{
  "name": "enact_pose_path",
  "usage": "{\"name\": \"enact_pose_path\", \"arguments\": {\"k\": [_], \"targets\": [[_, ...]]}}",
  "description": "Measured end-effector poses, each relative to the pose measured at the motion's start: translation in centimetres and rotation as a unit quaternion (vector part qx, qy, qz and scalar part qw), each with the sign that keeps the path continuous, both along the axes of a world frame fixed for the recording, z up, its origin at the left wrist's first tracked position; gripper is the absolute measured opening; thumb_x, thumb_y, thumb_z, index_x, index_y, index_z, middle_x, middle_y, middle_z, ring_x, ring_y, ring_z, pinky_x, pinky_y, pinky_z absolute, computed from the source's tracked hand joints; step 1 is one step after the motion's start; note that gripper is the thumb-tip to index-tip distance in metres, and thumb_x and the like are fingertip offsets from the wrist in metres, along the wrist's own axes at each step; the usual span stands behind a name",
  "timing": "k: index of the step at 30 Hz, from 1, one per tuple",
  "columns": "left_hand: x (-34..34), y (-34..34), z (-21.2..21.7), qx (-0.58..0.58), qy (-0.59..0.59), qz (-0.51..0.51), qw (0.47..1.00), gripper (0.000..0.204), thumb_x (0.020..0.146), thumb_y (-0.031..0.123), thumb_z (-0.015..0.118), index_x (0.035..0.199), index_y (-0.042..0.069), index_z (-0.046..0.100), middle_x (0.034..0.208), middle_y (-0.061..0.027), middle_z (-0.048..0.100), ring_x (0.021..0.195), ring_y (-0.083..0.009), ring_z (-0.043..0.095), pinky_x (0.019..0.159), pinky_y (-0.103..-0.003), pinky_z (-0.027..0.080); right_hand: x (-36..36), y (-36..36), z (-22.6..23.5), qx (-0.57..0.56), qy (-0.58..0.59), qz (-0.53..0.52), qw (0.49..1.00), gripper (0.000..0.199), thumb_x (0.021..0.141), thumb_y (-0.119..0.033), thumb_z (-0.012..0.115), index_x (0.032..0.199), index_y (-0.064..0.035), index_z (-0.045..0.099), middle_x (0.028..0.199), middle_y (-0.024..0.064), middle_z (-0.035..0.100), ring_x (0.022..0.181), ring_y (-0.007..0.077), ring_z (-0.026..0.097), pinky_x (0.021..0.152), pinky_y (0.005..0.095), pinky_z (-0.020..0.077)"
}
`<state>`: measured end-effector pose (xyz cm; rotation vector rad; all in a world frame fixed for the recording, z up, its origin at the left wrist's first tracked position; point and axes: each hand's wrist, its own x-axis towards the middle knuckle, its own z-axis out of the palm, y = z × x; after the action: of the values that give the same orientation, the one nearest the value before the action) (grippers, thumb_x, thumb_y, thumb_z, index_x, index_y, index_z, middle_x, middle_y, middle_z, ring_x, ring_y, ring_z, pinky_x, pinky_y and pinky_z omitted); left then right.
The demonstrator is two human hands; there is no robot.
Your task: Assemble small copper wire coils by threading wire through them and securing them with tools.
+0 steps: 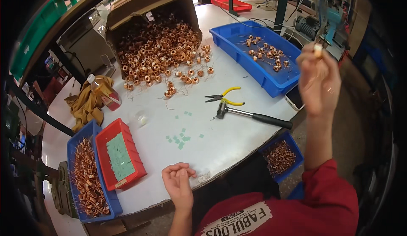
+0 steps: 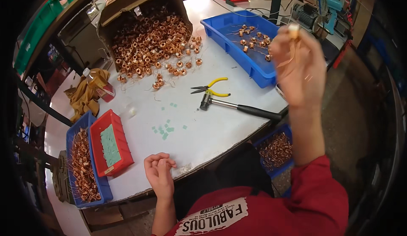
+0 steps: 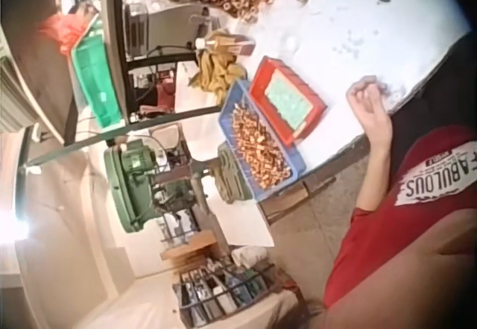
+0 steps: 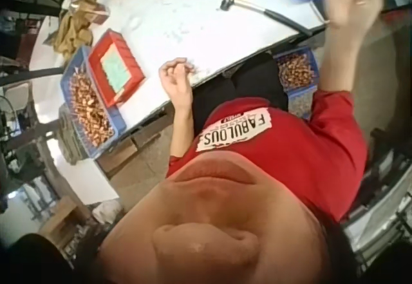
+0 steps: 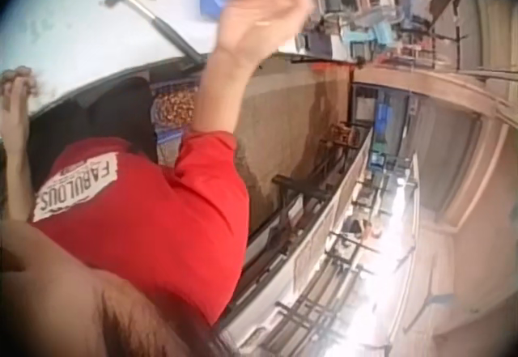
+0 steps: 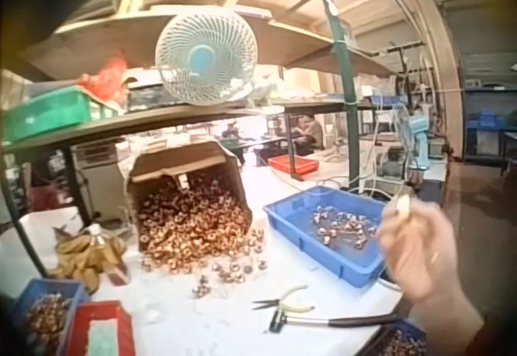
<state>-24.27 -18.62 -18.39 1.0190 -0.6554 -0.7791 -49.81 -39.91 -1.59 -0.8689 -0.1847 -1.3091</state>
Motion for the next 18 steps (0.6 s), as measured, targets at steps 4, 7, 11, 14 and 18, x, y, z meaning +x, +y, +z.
{"name": "enact_pose_path", "arguments": {"k": [4,7,11,14,18], "targets": [[0.2,0.1,0.1,0.008,0.003,-0.007,1.000,0.017,0.091,0.000,0.045,0.106,0.001,0.036,0.103,-0.0161,0.051,0.080,-0.0185,0.053,0.071,-0.030,0.048,-0.7,-1.6,3.7,-0.048,0.137,-0.278,0.949,0.021,0.091,-0.009,0.050,0.107,0.0050,0.051,0.100,0.0114,0.056,0.089,0.0140,0.055,0.070,0.0211,0.0508],[0.1,0.3,0.0,0.008,-0.004,-0.007,1.000,0.016,0.091,0.000,0.044,0.105,0.001,0.036,0.103,-0.0162,0.051,0.079,-0.0183,0.053,0.071,-0.030,0.048,-0.2,-4.4,4.5,-0.112,0.202,-0.397,0.888,0.022,0.091,-0.011,0.053,0.108,0.0033,0.052,0.099,0.0103,0.057,0.084,0.0118,0.054,0.063,0.0171,0.0440],[0.0,0.2,0.3,0.010,-0.009,-0.016,1.000,0.016,0.091,0.000,0.044,0.105,0.001,0.036,0.103,-0.0160,0.052,0.079,-0.0182,0.054,0.072,-0.030,0.048,-0.2,-8.1,4.1,-0.147,0.306,-0.493,0.801,0.022,0.091,-0.015,0.055,0.107,-0.0001,0.054,0.095,0.0082,0.057,0.078,0.0102,0.054,0.062,0.0188,0.0428],[0.0,0.4,0.4,0.017,-0.013,-0.019,1.000,0.016,0.091,-0.001,0.044,0.105,0.001,0.036,0.103,-0.0158,0.052,0.078,-0.0181,0.054,0.072,-0.029,0.048,0.0,-10.2,2.9,-0.144,0.375,-0.522,0.752,0.022,0.090,-0.017,0.056,0.106,-0.0024,0.055,0.092,0.0067,0.058,0.075,0.0096,0.055,0.062,0.0216,0.0452],[0.3,0.6,0.3,0.023,-0.012,-0.027,0.999,0.016,0.091,-0.002,0.045,0.105,0.001,0.037,0.102,-0.0151,0.053,0.077,-0.0180,0.055,0.072,-0.029,0.048,0.5,-12.4,1.2,-0.216,0.480,-0.612,0.590,0.015,0.089,-0.016,0.057,0.098,-0.0039,0.058,0.086,0.0067,0.059,0.068,0.0127,0.054,0.061,0.0265,0.0457]]}}
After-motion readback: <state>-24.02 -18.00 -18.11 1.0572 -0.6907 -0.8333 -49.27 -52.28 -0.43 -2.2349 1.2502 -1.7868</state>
